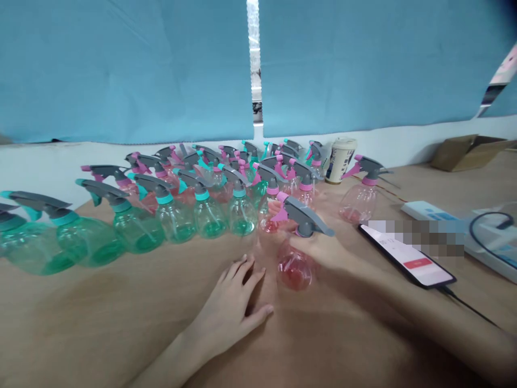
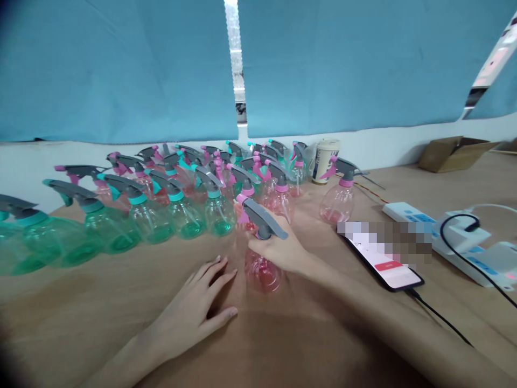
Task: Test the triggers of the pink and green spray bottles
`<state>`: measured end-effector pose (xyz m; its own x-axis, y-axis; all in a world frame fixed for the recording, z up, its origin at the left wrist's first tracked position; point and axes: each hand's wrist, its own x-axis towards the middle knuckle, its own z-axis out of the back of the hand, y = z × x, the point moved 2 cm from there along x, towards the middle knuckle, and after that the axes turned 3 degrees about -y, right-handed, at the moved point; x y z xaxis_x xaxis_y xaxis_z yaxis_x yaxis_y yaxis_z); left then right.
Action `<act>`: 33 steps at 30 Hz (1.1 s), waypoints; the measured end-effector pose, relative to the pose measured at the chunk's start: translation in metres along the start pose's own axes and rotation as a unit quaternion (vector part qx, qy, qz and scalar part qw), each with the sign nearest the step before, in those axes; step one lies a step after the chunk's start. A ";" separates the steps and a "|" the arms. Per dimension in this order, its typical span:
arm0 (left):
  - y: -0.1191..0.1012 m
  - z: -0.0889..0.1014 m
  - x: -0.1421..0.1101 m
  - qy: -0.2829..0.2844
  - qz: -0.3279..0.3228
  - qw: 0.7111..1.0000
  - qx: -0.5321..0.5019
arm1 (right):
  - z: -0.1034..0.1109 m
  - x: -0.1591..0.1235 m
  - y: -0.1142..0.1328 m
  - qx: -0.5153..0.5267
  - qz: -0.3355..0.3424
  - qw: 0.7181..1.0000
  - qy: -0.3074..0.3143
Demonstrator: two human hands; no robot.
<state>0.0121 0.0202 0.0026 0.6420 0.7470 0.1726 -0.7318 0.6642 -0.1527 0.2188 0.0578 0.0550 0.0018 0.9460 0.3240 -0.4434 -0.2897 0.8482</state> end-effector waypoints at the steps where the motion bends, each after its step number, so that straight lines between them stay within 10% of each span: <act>1: 0.000 0.000 0.000 -0.001 0.000 1.000 -0.001 | 0.000 0.000 0.001 0.012 -0.004 1.000 0.005; 21: -0.003 -0.001 0.003 -0.039 0.012 0.999 -0.010 | 0.000 -0.002 -0.001 0.059 0.031 0.997 0.031; 33: -0.028 -0.014 0.030 -0.049 -0.031 0.997 -0.042 | 0.050 -0.020 -0.008 0.003 0.063 0.998 -0.023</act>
<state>0.0551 0.0247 -0.0018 0.6577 0.7002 0.2777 -0.6661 0.7128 -0.2196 0.2676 0.0338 0.0626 -0.0119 0.8945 0.4469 -0.4367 -0.4067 0.8024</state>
